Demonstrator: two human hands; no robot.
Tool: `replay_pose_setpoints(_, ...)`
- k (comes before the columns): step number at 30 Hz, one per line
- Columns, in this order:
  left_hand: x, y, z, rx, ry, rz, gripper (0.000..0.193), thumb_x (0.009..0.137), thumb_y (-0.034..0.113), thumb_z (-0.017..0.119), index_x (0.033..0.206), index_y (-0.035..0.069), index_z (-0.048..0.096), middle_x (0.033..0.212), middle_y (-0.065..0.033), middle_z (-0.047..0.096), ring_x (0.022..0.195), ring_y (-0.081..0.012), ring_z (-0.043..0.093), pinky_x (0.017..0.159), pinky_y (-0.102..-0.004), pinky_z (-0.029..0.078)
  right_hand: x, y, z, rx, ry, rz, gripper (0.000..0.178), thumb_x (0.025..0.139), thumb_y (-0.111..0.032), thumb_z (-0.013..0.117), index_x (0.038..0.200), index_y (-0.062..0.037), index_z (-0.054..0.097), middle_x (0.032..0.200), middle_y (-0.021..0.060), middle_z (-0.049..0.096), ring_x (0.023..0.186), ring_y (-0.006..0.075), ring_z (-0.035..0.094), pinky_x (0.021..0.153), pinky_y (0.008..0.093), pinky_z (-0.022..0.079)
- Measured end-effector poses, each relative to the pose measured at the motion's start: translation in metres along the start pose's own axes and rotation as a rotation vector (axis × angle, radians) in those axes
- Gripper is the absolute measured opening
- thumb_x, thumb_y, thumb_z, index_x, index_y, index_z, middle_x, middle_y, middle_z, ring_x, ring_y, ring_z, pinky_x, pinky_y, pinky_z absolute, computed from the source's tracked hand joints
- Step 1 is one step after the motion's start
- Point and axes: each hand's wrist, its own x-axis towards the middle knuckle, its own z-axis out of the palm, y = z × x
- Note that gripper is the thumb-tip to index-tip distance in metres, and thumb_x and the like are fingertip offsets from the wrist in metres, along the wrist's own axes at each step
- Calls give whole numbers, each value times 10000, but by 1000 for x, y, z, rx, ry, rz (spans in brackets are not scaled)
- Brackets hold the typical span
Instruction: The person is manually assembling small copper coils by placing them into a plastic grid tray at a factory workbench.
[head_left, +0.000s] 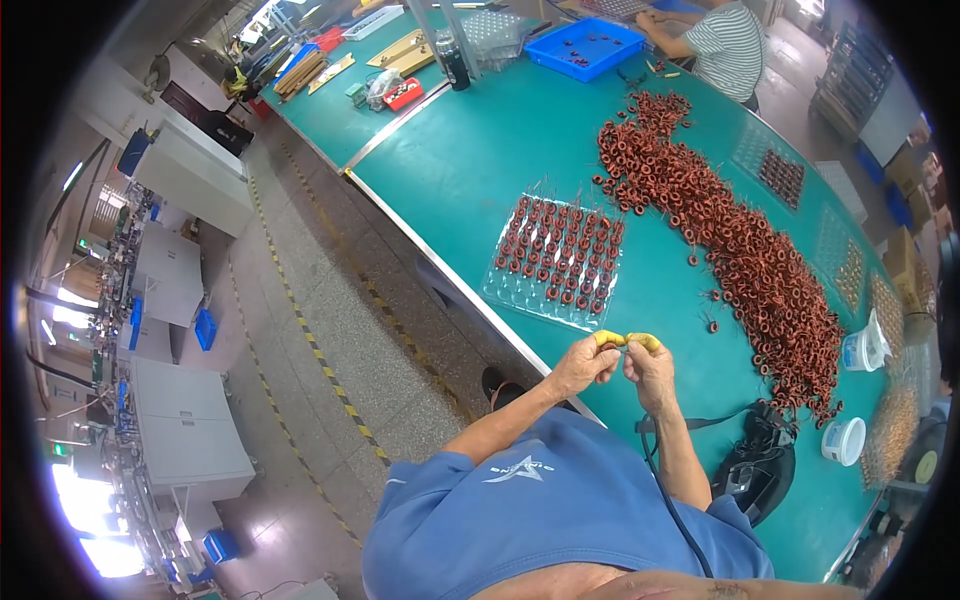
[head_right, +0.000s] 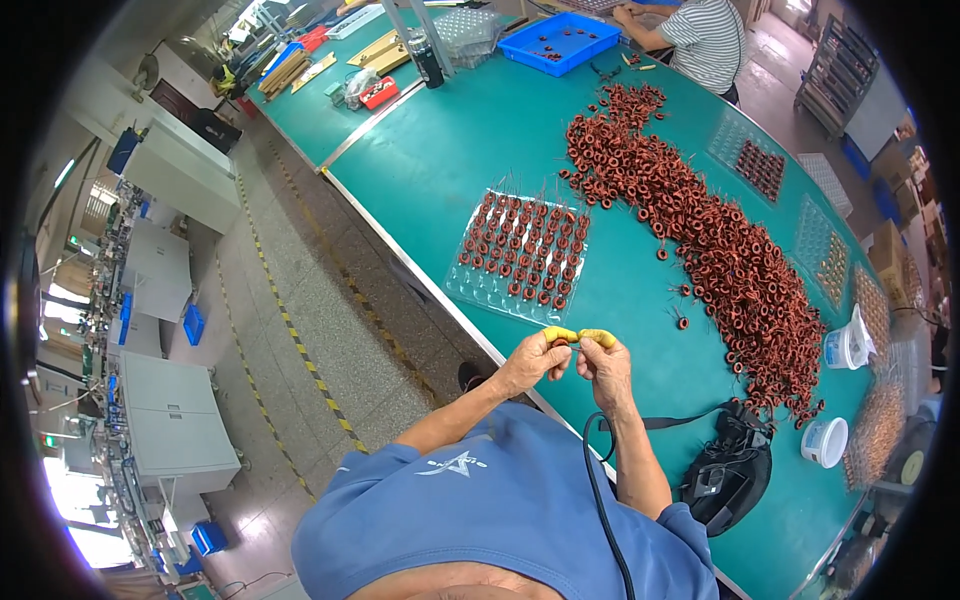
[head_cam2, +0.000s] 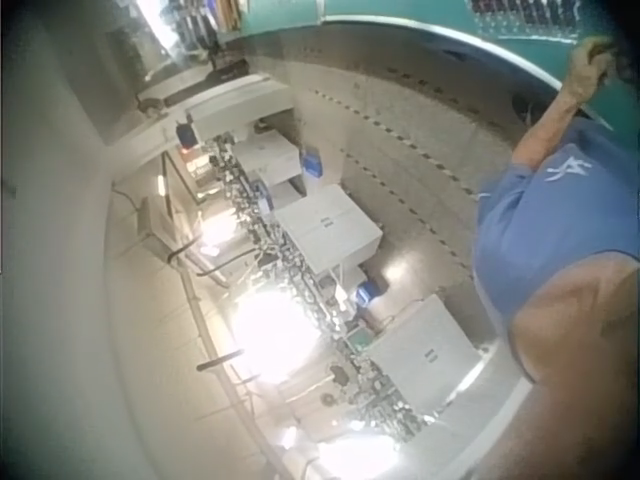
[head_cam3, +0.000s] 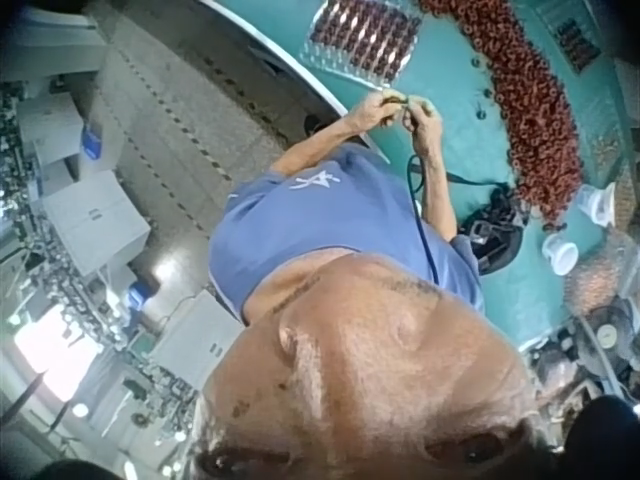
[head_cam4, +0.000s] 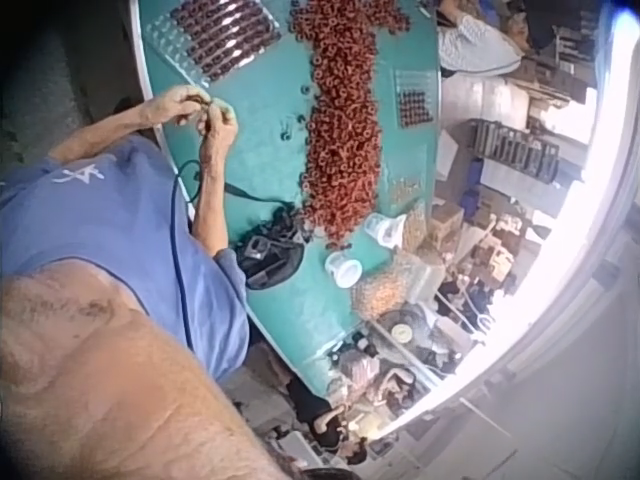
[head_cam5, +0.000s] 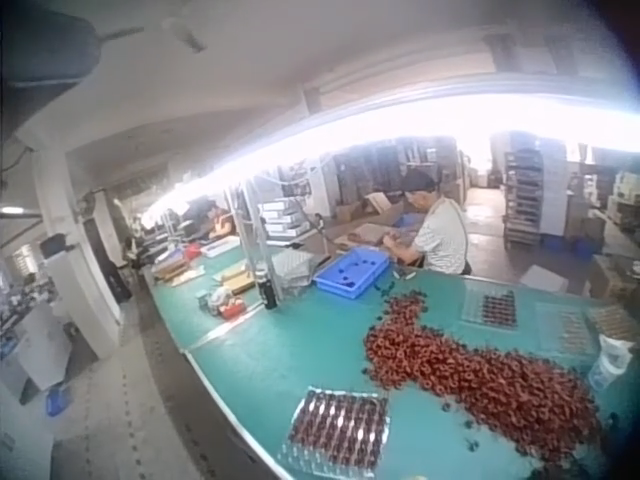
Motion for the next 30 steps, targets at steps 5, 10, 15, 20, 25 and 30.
replay_pose_setpoints(5,2,-7,14,-258,132,12,189,963,180,499,1043,17,551,700,3,509,561,-78,497,488,-217,401,-12,1,9,-375,101,-406,177,915,-154,627,972,13,642,691,21,610,552,82,559,477,204,417)
replay_pose_setpoints(10,8,-7,11,-262,186,-8,196,964,176,498,1061,11,539,711,-5,518,573,-81,505,496,-222,408,-9,-2,11,-211,223,-348,234,937,-188,603,1052,15,587,767,41,600,597,85,553,523,211,428)
replay_pose_setpoints(15,17,-3,10,34,229,56,213,971,193,514,1081,13,543,750,-55,569,595,-136,545,532,-275,454,-10,3,-4,-199,153,-170,268,951,-285,578,943,-19,608,707,21,588,564,86,536,505,207,413)
replay_pose_setpoints(20,27,-5,2,674,133,302,270,941,234,542,1055,-10,548,830,-165,615,739,-298,621,670,-375,489,-5,3,2,-85,41,-75,237,935,-267,604,838,-50,605,645,6,570,525,81,515,477,213,395)
replay_pose_setpoints(25,32,13,-17,673,-177,176,289,930,267,555,1059,8,541,888,-166,614,823,-326,604,719,-394,476,-3,1,-8,67,-11,44,203,927,-236,612,819,-66,587,639,5,566,510,87,501,465,214,382)
replay_pose_setpoints(30,35,44,-21,841,-366,192,272,888,245,620,1007,16,535,849,-155,583,809,-332,600,705,-402,471,-1,3,-14,114,-55,150,177,916,-213,624,825,-68,580,634,10,563,490,97,486,447,218,370)
